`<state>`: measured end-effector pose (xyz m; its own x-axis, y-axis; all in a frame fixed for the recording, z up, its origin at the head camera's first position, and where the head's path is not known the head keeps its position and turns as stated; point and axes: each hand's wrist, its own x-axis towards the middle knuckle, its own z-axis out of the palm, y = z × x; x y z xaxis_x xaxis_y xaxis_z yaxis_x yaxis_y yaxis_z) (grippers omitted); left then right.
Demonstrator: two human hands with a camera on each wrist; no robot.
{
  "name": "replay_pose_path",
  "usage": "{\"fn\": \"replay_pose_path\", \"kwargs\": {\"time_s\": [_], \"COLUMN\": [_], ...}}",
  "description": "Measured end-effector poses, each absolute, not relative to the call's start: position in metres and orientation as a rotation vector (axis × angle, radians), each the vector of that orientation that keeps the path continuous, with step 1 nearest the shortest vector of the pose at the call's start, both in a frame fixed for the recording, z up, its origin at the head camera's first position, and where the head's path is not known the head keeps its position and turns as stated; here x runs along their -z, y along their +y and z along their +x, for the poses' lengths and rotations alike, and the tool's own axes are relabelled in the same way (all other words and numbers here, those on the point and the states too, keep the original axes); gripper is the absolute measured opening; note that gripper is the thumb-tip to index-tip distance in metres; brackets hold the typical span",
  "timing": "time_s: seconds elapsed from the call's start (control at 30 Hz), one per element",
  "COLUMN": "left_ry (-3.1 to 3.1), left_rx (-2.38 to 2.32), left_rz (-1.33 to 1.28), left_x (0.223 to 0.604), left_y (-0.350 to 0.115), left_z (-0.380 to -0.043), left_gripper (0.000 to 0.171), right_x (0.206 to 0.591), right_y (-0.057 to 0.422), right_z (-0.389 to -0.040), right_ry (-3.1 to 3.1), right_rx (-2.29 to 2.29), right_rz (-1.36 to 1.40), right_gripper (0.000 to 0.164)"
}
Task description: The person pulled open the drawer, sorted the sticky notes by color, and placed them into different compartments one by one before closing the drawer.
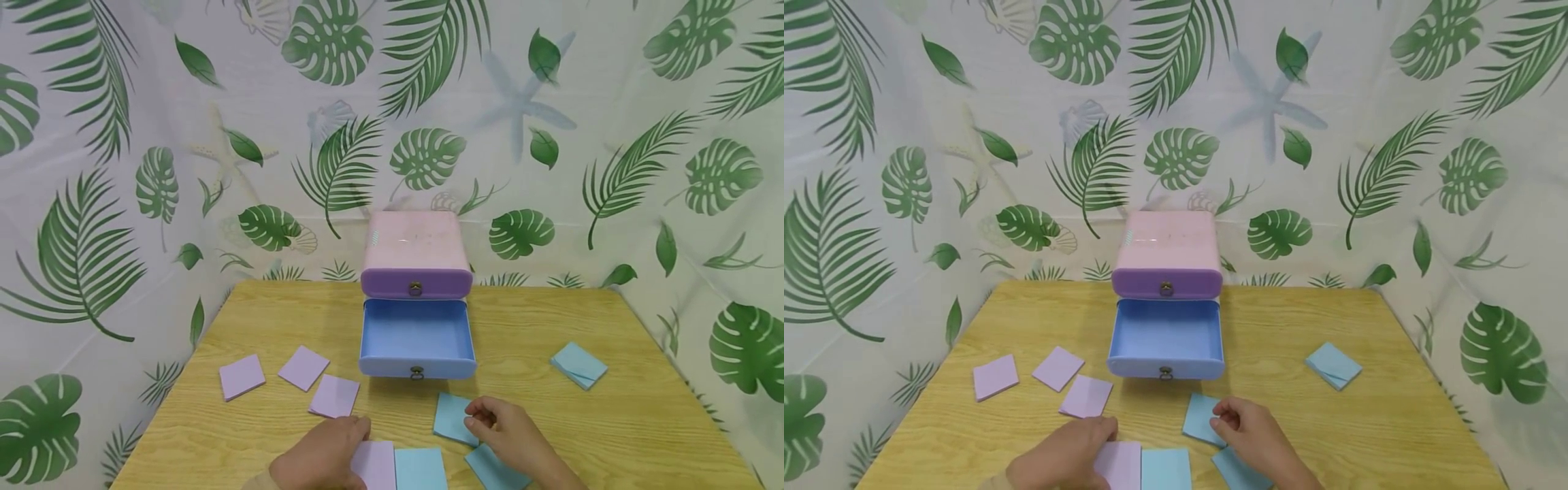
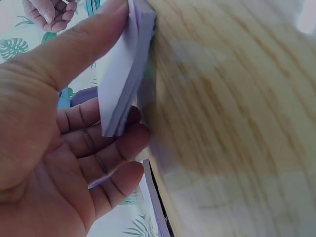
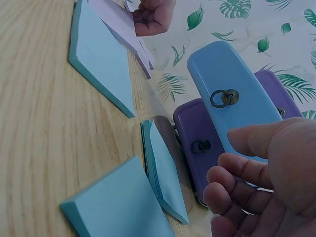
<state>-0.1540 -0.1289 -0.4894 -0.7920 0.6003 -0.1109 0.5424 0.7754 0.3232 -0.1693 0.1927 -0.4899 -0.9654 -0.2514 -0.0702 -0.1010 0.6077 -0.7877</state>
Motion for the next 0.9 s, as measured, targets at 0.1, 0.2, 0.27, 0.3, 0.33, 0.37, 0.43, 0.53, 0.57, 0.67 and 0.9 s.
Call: {"fn": "replay_pose_path", "kwargs": {"time_s": [0.1,0.2,0.27,0.3,0.33,0.37,0.43,0.53,0.57,0.67,0.9], "left_ry": [2.722,2.692,2.68,2.673,2.673,2.673,2.667,2.653,2.645,2.637,2.648], "left_rx": [-0.486,-0.542,-0.56,-0.568,-0.574,-0.583,-0.612,-0.703,-0.742,-0.846,-1.004], "left_rz": [0.808,0.743,0.741,0.744,0.76,0.773,0.788,0.799,0.794,0.814,0.874], "left_x": [0.49,0.489,0.489,0.488,0.487,0.487,0.486,0.483,0.482,0.479,0.469], "left_y": [-0.129,-0.131,-0.132,-0.132,-0.132,-0.132,-0.133,-0.135,-0.136,-0.138,-0.139], "left_z": [-0.156,-0.158,-0.16,-0.161,-0.162,-0.163,-0.166,-0.167,-0.168,-0.169,-0.174], "left_gripper": [0.051,0.044,0.038,0.033,0.029,0.024,0.014,0.006,0.005,0.005,0.007], "right_x": [0.489,0.489,0.488,0.488,0.488,0.488,0.488,0.487,0.486,0.482,0.47], "right_y": [0.193,0.193,0.193,0.194,0.194,0.194,0.195,0.195,0.195,0.194,0.197], "right_z": [-0.169,-0.169,-0.169,-0.169,-0.169,-0.17,-0.171,-0.172,-0.172,-0.175,-0.19], "right_ry": [2.653,2.649,2.648,2.648,2.647,2.648,2.652,2.67,2.681,2.727,2.842], "right_rx": [1.291,1.298,1.299,1.299,1.3,1.299,1.299,1.302,1.303,1.315,1.325], "right_rz": [-0.29,-0.291,-0.292,-0.294,-0.294,-0.296,-0.295,-0.284,-0.275,-0.245,-0.171], "right_gripper": [0.019,0.02,0.02,0.02,0.02,0.021,0.021,0.02,0.019,0.017,0.023]}}
